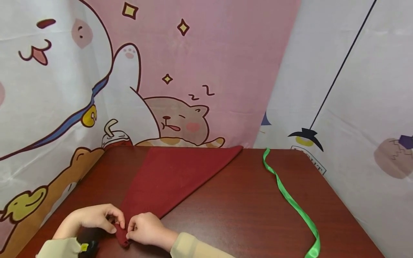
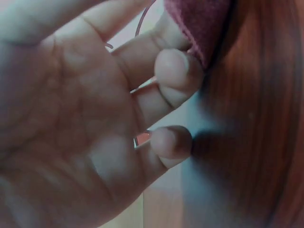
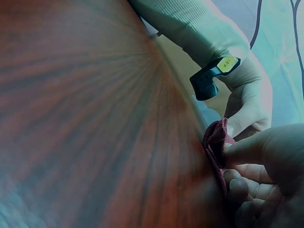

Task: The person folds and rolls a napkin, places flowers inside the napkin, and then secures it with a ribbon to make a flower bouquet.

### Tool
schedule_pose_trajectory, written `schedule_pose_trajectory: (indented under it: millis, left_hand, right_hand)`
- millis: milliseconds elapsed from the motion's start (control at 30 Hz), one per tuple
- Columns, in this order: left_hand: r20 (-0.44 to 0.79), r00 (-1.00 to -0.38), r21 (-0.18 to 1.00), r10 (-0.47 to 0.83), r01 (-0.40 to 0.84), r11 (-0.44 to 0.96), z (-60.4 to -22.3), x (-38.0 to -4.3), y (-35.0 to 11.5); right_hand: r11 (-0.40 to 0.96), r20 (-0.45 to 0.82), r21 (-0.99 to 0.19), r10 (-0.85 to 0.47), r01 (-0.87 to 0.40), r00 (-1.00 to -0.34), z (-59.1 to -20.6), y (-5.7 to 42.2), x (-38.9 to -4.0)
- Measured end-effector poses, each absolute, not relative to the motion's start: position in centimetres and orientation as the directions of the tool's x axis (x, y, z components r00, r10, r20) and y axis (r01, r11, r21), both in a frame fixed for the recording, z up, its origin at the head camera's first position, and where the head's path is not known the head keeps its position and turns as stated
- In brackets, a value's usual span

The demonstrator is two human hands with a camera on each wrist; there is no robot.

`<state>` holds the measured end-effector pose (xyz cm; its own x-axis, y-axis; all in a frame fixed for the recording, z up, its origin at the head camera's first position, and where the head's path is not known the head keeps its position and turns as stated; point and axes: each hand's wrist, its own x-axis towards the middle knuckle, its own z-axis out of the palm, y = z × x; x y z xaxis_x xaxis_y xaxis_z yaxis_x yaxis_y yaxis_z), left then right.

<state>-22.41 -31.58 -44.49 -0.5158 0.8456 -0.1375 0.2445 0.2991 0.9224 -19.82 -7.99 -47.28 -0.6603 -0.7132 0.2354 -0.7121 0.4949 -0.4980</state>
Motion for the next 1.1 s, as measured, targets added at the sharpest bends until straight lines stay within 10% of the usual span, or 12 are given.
schedule_pose_trajectory:
  millis: [1100]
  left_hand:
    - [-0.379, -0.658, 0.702, 0.650, 0.254, 0.666, -41.6, -24.3, -28.9]
  right_hand:
    - [0.496, 0.111, -0.584, -0.735, -0.643, -0.669, -46.3, -7.7, -20.8]
